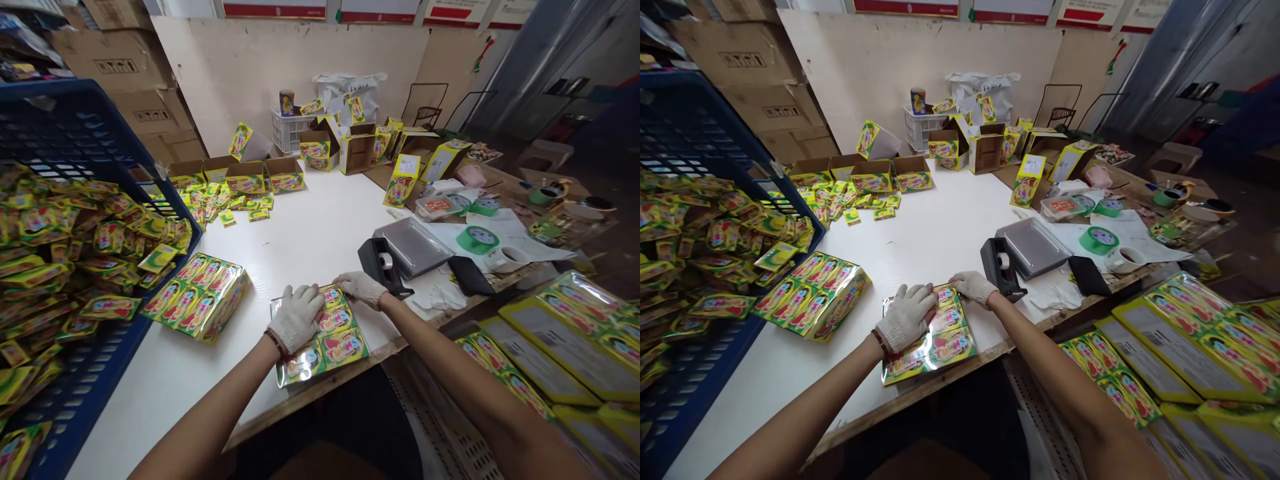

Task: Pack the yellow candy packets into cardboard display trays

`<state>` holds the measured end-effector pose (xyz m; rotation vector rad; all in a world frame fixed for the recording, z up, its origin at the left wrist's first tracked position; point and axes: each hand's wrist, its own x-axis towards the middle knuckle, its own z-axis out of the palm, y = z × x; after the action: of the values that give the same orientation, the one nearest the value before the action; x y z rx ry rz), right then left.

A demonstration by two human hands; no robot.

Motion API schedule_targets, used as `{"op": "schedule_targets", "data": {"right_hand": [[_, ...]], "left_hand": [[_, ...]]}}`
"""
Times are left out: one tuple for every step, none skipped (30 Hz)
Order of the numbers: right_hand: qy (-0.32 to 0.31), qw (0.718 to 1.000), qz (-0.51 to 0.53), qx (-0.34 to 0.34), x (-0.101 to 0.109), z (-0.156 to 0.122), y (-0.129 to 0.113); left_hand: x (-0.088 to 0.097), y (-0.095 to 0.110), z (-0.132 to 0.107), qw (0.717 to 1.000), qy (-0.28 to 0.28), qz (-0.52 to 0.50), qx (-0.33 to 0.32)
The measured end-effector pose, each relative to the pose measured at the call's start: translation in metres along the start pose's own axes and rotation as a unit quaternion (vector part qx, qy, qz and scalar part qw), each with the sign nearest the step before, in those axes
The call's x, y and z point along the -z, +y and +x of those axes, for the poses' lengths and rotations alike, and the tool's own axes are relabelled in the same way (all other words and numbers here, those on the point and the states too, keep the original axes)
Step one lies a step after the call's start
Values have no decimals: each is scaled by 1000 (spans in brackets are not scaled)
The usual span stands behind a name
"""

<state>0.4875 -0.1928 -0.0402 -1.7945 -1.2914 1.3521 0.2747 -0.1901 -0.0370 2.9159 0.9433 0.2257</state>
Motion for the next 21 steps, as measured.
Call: {"op": "schedule_targets", "data": {"right_hand": [[1,1000,1,2,0,-3,2],[1,1000,3,4,0,-7,4],[-2,1000,4,6,0,-12,7],[-6,1000,6,9,0,-18,11],[-10,1000,7,12,0,-26,15],[-14,1000,7,15,0,-35,19],[-15,1000,6,18,-1,-44,24],[-17,1000,7,20,-2,-55,29],[-21,1000,12,19,-4,-66,35],[-28,999,25,13,-7,-77,40],[-35,998,45,2,-11,-87,45],[-41,997,70,-11,-16,-97,50],[-44,994,98,-24,-20,-106,54],[-45,991,121,-34,-24,-113,57],[-47,989,135,-40,-26,-119,60],[-53,988,139,-44,-25,-122,62],[-57,988,132,-48,-20,-124,65],[-49,991,111,-48,-12,-124,67],[-10,996,74,-43,1,-122,70],[61,997,25,-30,17,-118,74],[147,989,-26,-11,34,-114,77]], "left_hand": [[-1,7,5,1000,0,2,-1],[-2,13,10,1000,2,-1,2],[-3,19,15,1000,2,-2,3],[-3,23,19,1000,-1,0,3],[-3,25,21,1000,-7,4,3],[-3,27,24,1000,-15,8,3],[-2,28,25,1000,-23,12,4],[-2,28,25,999,-31,13,4],[-1,29,25,999,-38,13,5],[-1,30,25,999,-41,10,7],[-1,31,24,999,-43,7,9],[-1,33,23,999,-43,5,13],[-1,35,23,999,-41,5,16],[-1,37,22,999,-38,7,20],[-2,39,21,999,-36,9,21],[-3,40,21,999,-35,13,22],[-3,41,21,999,-36,17,21],[-4,41,21,999,-38,19,21],[-4,41,21,999,-42,20,20],[-4,41,22,999,-46,19,20],[-4,40,22,998,-48,18,21]]}}
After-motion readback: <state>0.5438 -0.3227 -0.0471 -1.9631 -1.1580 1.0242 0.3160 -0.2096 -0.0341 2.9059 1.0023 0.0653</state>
